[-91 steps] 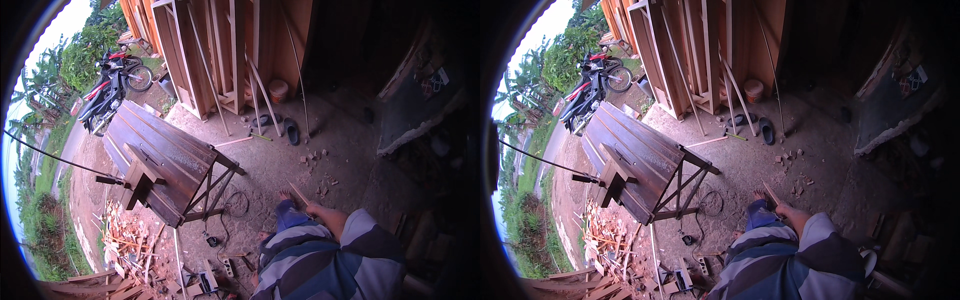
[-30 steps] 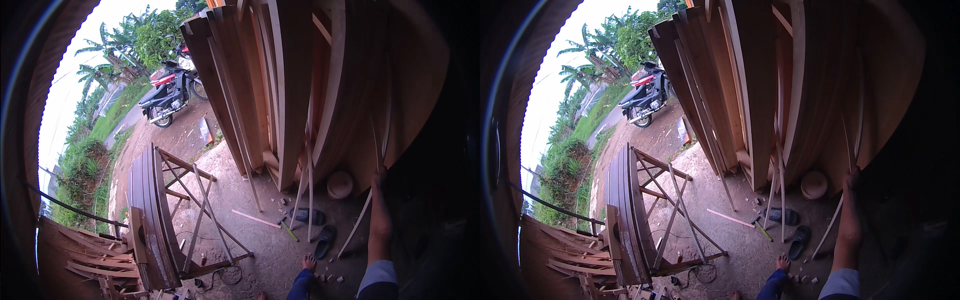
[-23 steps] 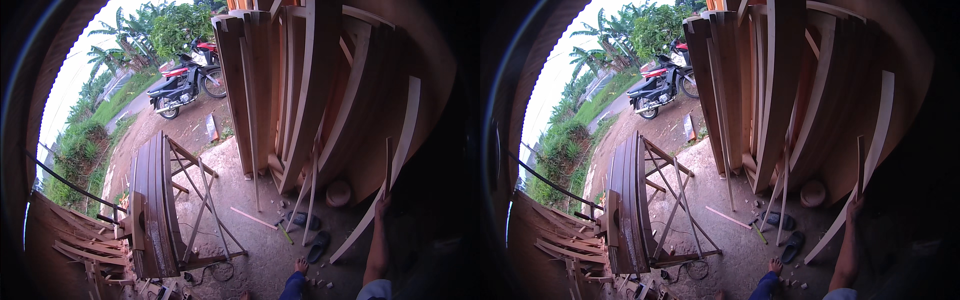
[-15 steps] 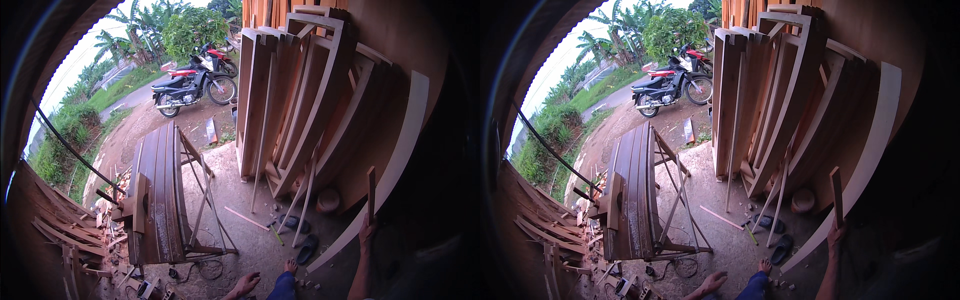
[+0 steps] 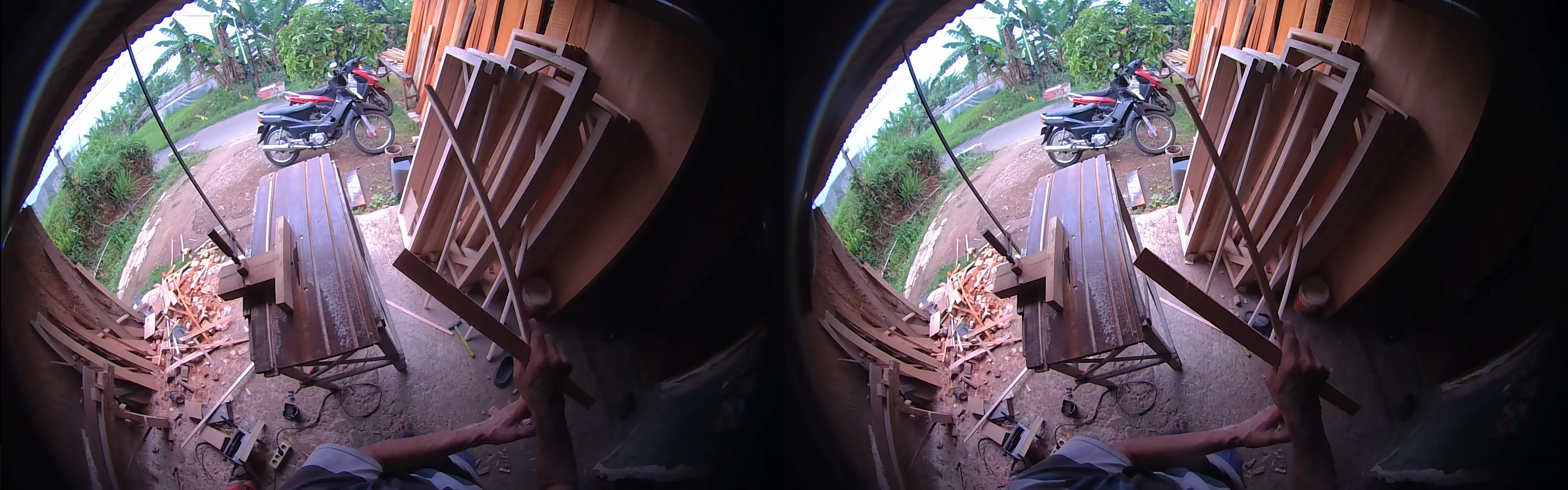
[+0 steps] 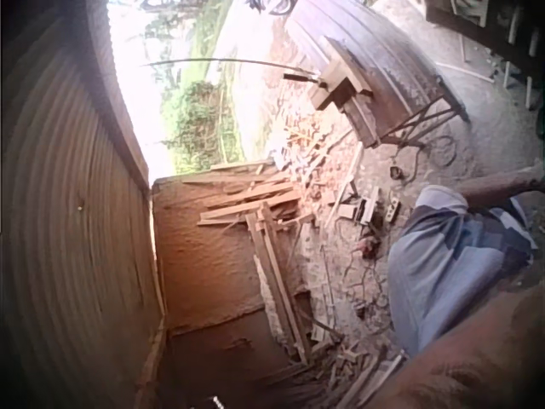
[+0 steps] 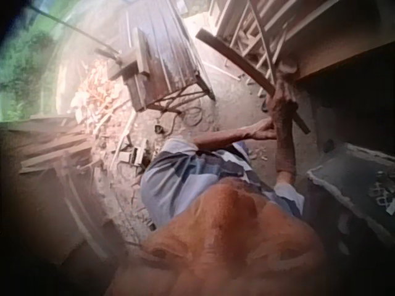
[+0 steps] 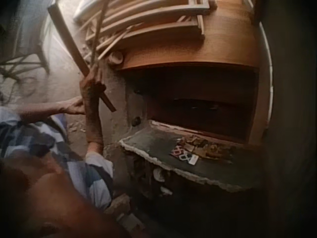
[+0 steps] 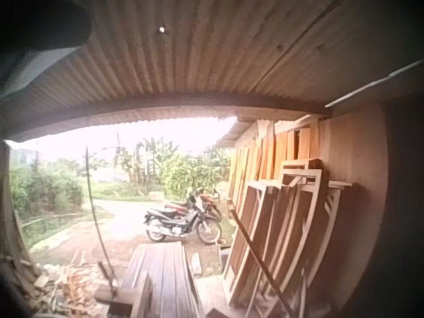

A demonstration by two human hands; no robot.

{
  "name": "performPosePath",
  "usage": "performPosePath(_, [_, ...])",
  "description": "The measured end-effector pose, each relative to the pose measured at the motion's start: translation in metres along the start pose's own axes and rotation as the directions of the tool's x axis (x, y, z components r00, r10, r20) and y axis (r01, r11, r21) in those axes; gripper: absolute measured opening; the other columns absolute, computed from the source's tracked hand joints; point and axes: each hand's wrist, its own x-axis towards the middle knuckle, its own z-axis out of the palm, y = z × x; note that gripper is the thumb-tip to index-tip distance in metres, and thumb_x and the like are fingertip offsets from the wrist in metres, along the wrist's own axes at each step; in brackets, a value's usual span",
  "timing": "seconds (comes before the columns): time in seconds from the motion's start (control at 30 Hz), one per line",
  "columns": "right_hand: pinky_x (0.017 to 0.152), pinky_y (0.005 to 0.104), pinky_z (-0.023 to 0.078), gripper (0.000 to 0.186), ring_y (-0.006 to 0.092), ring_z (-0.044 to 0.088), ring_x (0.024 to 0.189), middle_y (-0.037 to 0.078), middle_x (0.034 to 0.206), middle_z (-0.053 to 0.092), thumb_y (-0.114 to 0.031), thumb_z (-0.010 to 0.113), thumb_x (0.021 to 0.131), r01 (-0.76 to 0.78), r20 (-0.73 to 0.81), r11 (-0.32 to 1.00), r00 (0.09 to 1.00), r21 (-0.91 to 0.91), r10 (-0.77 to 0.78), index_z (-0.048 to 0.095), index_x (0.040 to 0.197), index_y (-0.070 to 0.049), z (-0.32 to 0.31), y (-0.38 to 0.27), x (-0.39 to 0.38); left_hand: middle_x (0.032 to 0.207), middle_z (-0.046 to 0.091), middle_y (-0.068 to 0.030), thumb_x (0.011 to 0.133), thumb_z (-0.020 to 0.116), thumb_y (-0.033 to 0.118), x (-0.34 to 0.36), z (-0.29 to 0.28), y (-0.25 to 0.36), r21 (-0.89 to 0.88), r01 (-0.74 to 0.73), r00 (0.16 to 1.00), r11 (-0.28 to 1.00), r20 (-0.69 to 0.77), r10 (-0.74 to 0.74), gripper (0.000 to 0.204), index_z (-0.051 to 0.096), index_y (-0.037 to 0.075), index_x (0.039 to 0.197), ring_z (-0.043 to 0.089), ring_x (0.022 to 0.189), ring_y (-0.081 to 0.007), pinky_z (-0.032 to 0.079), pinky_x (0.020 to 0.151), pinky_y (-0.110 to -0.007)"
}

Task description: The person selects a long wooden plank from a stack, carries it to a table saw, and cuts it into smaller pieces. The person then stacks the cut pieces against a wall.

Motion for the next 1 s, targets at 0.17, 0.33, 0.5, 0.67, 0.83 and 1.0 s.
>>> performPosePath(0.17, [0.082,0.0503,0.057,0.068,0.0406,0.070,0.096,0.021,0.110,0.064,-0.023,0.076,0.087,-0.013,0.174,0.998,0.985,0.064,0.002,0.050,0.145,-0.002,-0.003,-0.049,-0.079,0.142,0.052,-0.0180,0.102,0.057,0.031,-0.068,0.045,-0.011,-0.146,0.085,0.956,0.986,-0.267,-0.122,0.056,0.043,-0.003,0.144,0.048,0.136,-0.0293,0.042,0.112,-0.042])
performPosePath(0.33, [0.086,0.0511,0.055,0.061,0.0422,0.068,0.106,0.022,0.117,0.067,-0.030,0.069,0.093,-0.230,0.341,0.970,0.920,0.074,0.192,0.051,0.143,0.000,-0.025,-0.018,-0.191,0.142,0.053,-0.0147,0.103,0.055,0.028,-0.134,0.048,0.012,-0.544,0.286,0.909,0.789,-0.106,-0.402,0.064,0.027,0.008,0.157,0.062,0.119,-0.0248,0.056,0.094,-0.040])
performPosePath(0.5, [0.093,0.0439,0.053,0.048,0.0342,0.069,0.113,0.021,0.126,0.068,-0.028,0.056,0.101,-0.615,0.703,0.692,0.677,0.378,0.217,0.055,0.141,-0.001,-0.028,0.008,-0.347,0.145,0.053,-0.0114,0.103,0.056,0.027,-0.203,0.078,0.039,-0.690,0.129,0.956,0.712,-0.104,-0.273,0.077,0.009,0.017,0.164,0.064,0.118,-0.0238,0.059,0.092,-0.047])
performPosePath(0.67, [0.097,0.0402,0.050,0.045,0.0277,0.066,0.114,0.019,0.120,0.070,-0.022,0.054,0.100,-0.509,0.473,0.528,0.854,0.680,0.214,0.058,0.140,-0.002,-0.015,-0.034,-0.464,0.150,0.049,-0.0100,0.103,0.058,0.031,-0.269,0.099,0.031,-0.712,0.194,0.952,0.675,-0.030,-0.306,0.079,0.010,0.019,0.165,0.060,0.125,-0.0246,0.056,0.098,-0.049])
performPosePath(0.83, [0.093,0.0401,0.052,0.048,0.0286,0.068,0.110,0.021,0.117,0.071,-0.024,0.059,0.095,-0.629,0.539,0.529,0.772,0.570,0.338,0.061,0.138,-0.001,-0.019,-0.114,-0.496,0.154,0.045,-0.0119,0.103,0.059,0.035,-0.332,0.087,0.023,-0.619,0.399,0.857,0.677,-0.011,-0.515,0.073,0.020,0.016,0.163,0.054,0.132,-0.0284,0.051,0.104,-0.052])
performPosePath(1.0, [0.085,0.0395,0.056,0.053,0.0299,0.072,0.105,0.026,0.114,0.072,-0.026,0.063,0.092,-0.656,0.568,0.596,0.736,0.463,0.368,0.060,0.139,-0.002,0.008,-0.188,-0.515,0.154,0.043,-0.0212,0.105,0.054,0.039,-0.419,-0.037,0.041,0.108,0.437,0.519,0.893,-0.841,-0.152,0.064,0.036,0.002,0.154,0.044,0.141,-0.0345,0.042,0.112,-0.046])
